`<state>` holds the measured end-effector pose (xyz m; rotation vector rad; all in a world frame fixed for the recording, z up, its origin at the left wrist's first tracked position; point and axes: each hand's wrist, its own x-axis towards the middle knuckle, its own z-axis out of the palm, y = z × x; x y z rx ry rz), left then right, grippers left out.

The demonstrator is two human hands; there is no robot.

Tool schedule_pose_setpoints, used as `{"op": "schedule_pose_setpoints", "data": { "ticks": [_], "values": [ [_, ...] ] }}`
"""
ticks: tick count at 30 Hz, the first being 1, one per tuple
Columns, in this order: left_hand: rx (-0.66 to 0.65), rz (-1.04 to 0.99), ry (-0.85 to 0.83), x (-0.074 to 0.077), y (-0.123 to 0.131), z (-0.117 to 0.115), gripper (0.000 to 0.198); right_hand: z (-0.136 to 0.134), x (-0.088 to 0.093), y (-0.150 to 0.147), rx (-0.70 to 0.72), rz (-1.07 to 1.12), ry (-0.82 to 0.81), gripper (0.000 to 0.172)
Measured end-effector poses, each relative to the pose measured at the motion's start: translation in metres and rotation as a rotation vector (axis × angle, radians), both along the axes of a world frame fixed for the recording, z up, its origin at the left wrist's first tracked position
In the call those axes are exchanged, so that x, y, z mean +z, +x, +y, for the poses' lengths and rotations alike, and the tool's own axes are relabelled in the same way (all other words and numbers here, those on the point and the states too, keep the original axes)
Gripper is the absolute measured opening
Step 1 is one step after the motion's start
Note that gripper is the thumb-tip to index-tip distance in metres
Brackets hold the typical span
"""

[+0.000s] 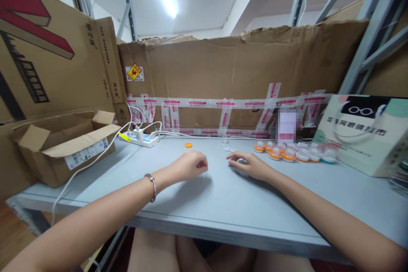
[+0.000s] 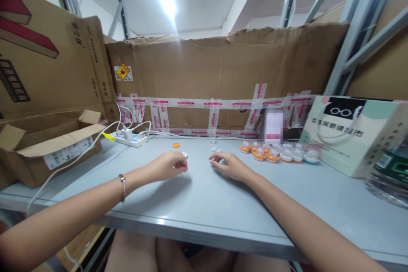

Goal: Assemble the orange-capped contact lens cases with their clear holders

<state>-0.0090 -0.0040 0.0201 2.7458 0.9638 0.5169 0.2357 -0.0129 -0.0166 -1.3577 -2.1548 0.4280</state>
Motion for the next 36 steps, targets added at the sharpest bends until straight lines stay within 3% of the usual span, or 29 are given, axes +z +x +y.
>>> {"op": "schedule_pose_setpoints", "data": {
  "ticks": [3, 8, 12, 15, 18, 21, 24, 29, 36],
  "values": [
    [-0.055, 0.041, 0.014, -0.01, 0.014, -0.016, 0.012, -0.001, 0.0, 0.0, 0.01, -0.004, -0.002, 0.031],
    [-0.038, 0.045, -0.035, -0.023, 0.016, -0.02, 0.011, 0.0, -0.001, -0.001, 0.009, -0.01, -0.012, 0.031],
    [-0.004, -0.092, -0.064, -0.014, 0.006, -0.016, 0.021, 0.0, 0.0, -0.001, 0.011, -0.019, -0.028, 0.033],
    [0.105, -0.157, -0.038, 0.006, -0.024, -0.001, 0.019, 0.0, 0.0, -0.001, 0.012, -0.007, -0.035, 0.032],
    [0.3, 0.014, -0.085, 0.023, -0.074, 0.021, 0.014, 0.0, -0.001, -0.001, 0.017, 0.007, -0.038, 0.032],
    [0.372, 0.143, -0.191, 0.023, -0.122, 0.037, 0.013, 0.001, -0.002, -0.002, 0.02, 0.013, -0.039, 0.032],
    [0.41, 0.142, -0.233, 0.013, -0.144, 0.043, 0.018, 0.002, -0.002, -0.004, 0.033, 0.019, -0.033, 0.031],
    [0.394, 0.146, -0.243, 0.0, -0.14, 0.046, 0.021, 0.001, -0.002, -0.005, 0.027, 0.016, -0.048, 0.031],
    [0.383, 0.209, -0.193, -0.004, -0.136, 0.051, 0.019, 0.001, -0.002, -0.004, 0.032, 0.014, -0.054, 0.03]
  ]
}}
